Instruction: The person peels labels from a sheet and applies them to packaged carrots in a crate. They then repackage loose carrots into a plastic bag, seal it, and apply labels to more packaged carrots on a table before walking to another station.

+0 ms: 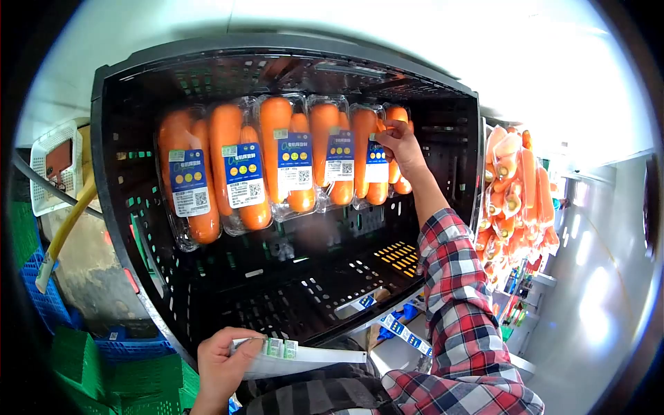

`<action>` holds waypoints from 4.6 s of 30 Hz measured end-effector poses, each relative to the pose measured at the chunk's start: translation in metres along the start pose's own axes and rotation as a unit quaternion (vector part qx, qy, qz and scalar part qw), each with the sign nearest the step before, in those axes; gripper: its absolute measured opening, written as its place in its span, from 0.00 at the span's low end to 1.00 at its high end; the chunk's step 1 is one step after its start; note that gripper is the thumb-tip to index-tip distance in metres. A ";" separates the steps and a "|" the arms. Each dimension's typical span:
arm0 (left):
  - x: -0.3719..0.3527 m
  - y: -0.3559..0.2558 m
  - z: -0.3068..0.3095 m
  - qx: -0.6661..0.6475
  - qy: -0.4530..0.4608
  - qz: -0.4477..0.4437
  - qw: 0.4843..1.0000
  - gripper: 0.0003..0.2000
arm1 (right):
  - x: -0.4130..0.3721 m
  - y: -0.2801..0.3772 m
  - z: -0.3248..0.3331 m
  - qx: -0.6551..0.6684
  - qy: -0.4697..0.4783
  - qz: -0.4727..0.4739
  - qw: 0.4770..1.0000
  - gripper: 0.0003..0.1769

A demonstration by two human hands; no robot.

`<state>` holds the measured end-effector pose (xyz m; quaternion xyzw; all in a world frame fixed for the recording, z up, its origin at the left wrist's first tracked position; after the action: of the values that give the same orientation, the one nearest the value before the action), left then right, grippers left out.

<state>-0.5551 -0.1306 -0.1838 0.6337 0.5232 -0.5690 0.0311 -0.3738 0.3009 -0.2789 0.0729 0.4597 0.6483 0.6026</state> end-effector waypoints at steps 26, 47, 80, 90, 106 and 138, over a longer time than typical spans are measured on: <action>0.015 0.014 0.004 -0.021 0.002 -0.037 0.999 0.05 | -0.121 -0.136 -0.117 0.446 -0.104 -0.386 0.801 0.32; 0.001 -0.034 -0.024 -0.034 -0.026 -0.116 0.992 0.05 | -0.111 -0.050 -0.087 0.180 -0.007 -0.108 0.978 0.49; -0.091 -0.154 -0.088 -0.032 0.265 -0.352 0.897 0.28 | -0.332 0.079 -0.069 0.406 0.421 0.019 0.811 0.47; -0.105 -0.160 -0.040 -0.082 0.168 -0.385 0.904 0.24 | -0.328 0.096 -0.111 0.370 0.477 -0.018 0.797 0.46; -0.088 -0.161 -0.014 -0.093 0.088 -0.364 0.922 0.19 | -0.345 0.101 -0.125 0.381 0.447 -0.058 0.807 0.47; -0.104 -0.082 -0.061 0.517 0.434 -0.138 0.725 0.34 | -0.436 0.094 -0.079 0.476 0.318 -0.049 0.818 0.22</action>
<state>-0.5505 -0.1200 -0.0386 0.6501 0.1866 -0.4116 -0.6108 -0.3774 -0.0953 -0.0586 0.1176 0.8800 0.3055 0.3441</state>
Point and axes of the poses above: each hand's wrist, its own x-axis towards the middle knuckle, its own z-axis out of the back of the hand, y = z × x, the point moved 7 cm from there along x, towards the middle knuckle, and after that the axes turned 7 degrees about -x, right-handed, at the moved point
